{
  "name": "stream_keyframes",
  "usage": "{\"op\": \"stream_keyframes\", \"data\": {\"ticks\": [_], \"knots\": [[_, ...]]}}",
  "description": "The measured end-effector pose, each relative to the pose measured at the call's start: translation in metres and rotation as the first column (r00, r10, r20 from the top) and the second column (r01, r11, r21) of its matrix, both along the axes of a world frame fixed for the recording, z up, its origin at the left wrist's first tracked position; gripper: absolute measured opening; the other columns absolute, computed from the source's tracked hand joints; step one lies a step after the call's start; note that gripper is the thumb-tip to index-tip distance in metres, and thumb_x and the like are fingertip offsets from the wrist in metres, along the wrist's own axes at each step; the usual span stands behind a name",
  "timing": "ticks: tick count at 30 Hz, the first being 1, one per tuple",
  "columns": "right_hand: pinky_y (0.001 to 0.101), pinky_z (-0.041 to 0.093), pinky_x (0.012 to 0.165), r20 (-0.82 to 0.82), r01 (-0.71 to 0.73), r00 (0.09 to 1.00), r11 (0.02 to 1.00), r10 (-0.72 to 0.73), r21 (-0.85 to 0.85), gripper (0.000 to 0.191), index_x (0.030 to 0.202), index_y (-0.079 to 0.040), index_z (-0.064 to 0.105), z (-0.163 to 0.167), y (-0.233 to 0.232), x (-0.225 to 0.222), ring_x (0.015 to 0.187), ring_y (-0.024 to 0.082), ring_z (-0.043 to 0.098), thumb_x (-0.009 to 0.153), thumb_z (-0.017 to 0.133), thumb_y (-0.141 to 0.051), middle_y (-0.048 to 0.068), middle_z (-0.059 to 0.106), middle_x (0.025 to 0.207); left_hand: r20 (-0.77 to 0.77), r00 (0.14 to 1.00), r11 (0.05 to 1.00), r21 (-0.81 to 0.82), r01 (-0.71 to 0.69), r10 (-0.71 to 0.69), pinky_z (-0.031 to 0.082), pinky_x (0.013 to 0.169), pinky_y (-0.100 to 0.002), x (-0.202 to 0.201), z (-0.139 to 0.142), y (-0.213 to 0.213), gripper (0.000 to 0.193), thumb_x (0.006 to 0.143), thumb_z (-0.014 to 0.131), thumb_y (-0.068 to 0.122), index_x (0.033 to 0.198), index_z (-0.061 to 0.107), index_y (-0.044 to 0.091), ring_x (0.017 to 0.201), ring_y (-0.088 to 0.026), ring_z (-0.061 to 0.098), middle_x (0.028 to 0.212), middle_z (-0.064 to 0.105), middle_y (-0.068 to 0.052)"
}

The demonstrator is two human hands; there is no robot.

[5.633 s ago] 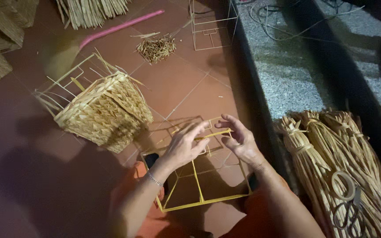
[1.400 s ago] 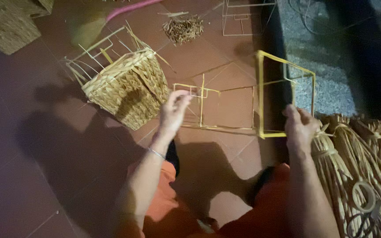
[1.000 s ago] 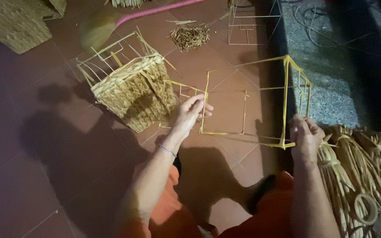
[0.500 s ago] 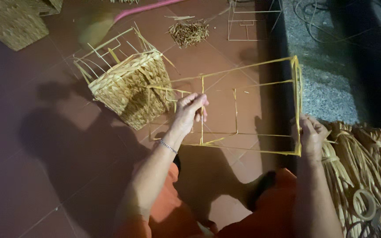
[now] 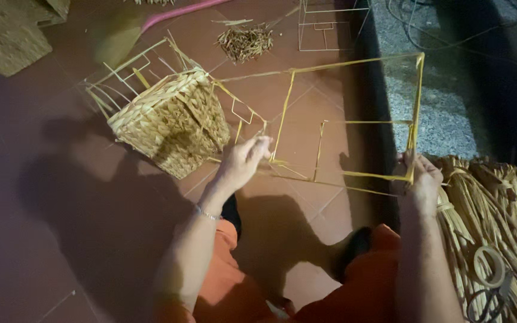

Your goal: The person sits on the floor assembling house-shaped bamboo and wire frames. They hold each frame on their lap, tear strips of yellow tape by hand, and press the tape along the frame edges to secure the joints, rotating the frame to reach different sides.

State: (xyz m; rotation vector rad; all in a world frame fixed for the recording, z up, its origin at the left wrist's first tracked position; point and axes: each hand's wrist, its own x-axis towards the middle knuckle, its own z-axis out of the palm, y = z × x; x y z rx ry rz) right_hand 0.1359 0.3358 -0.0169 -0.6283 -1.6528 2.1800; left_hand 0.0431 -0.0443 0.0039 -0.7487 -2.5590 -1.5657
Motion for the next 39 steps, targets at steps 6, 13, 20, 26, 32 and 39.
{"op": "stream_keyframes", "data": {"ticks": [6, 13, 20, 26, 32, 39], "knots": [[0.0289, 0.025, 0.039, 0.035, -0.031, 0.999, 0.994, 0.035, -0.109, 0.02, 0.091, -0.011, 0.06, -0.005, 0.0, -0.007, 0.041, 0.01, 0.035, 0.107, 0.055, -0.021, -0.004, 0.042, 0.055, -0.743, 0.653, 0.956, -0.064, -0.285, 0.145, 0.056, 0.09, -0.044, 0.011, -0.002, 0.017, 0.039, 0.097, 0.067, 0.025, 0.13, 0.056, 0.006, 0.102, -0.028, 0.066, 0.113, 0.068, -0.013], [0.0281, 0.025, 0.042, -0.067, -0.212, 0.977, 0.873, 0.204, -0.439, 0.028, 0.096, -0.012, 0.056, -0.023, 0.01, -0.009, 0.043, 0.011, 0.027, 0.112, 0.044, -0.031, -0.004, 0.033, 0.053, -0.049, 0.987, 0.961, 0.24, -0.139, 0.155, 0.06, 0.08, -0.037, 0.002, -0.032, 0.047, 0.042, 0.099, 0.067, 0.016, 0.138, 0.054, 0.005, 0.096, -0.021, 0.065, 0.111, 0.065, -0.011], [0.0262, 0.031, 0.045, -0.163, -0.349, 0.936, 0.772, 0.311, -0.531, 0.029, 0.102, -0.011, 0.058, -0.049, 0.019, -0.012, 0.042, 0.009, 0.033, 0.115, 0.041, -0.03, -0.007, 0.036, 0.053, 0.274, 0.891, 0.822, 0.544, 0.167, -0.362, 0.059, 0.092, -0.036, -0.006, -0.011, 0.056, 0.031, 0.112, 0.046, 0.018, 0.133, 0.061, 0.001, 0.098, -0.019, 0.072, 0.106, 0.074, -0.01], [0.0268, 0.035, 0.048, -0.196, -0.42, 0.904, 0.697, 0.381, -0.581, 0.03, 0.103, -0.009, 0.059, -0.055, 0.025, -0.011, 0.04, 0.009, 0.032, 0.114, 0.04, -0.028, -0.007, 0.036, 0.051, 0.368, 0.683, 0.576, 0.812, 0.095, -0.631, 0.055, 0.08, -0.032, -0.008, 0.005, 0.043, 0.036, 0.109, 0.05, 0.026, 0.11, 0.073, -0.002, 0.083, -0.016, 0.067, 0.088, 0.07, -0.008], [0.0269, 0.035, 0.047, -0.124, -0.403, 0.901, 0.693, 0.416, -0.598, 0.03, 0.102, -0.01, 0.059, -0.061, 0.018, -0.015, 0.039, 0.009, 0.03, 0.114, 0.04, -0.031, -0.008, 0.034, 0.049, 0.378, 0.801, 0.632, 0.775, 0.001, -0.464, 0.051, 0.076, -0.03, -0.003, -0.006, 0.047, 0.025, 0.106, 0.063, 0.018, 0.101, 0.073, -0.003, 0.079, -0.015, 0.064, 0.083, 0.068, -0.006], [0.0257, 0.029, 0.04, -0.087, -0.382, 0.911, 0.747, 0.403, -0.544, 0.032, 0.102, -0.009, 0.058, -0.049, 0.008, -0.019, 0.038, 0.008, 0.027, 0.112, 0.04, -0.034, -0.008, 0.031, 0.048, 0.314, 0.916, 0.718, 0.694, -0.042, -0.25, 0.055, 0.081, -0.029, 0.013, 0.018, 0.044, 0.02, 0.101, 0.067, 0.016, 0.102, 0.076, -0.002, 0.083, -0.012, 0.067, 0.086, 0.072, -0.005]]}}
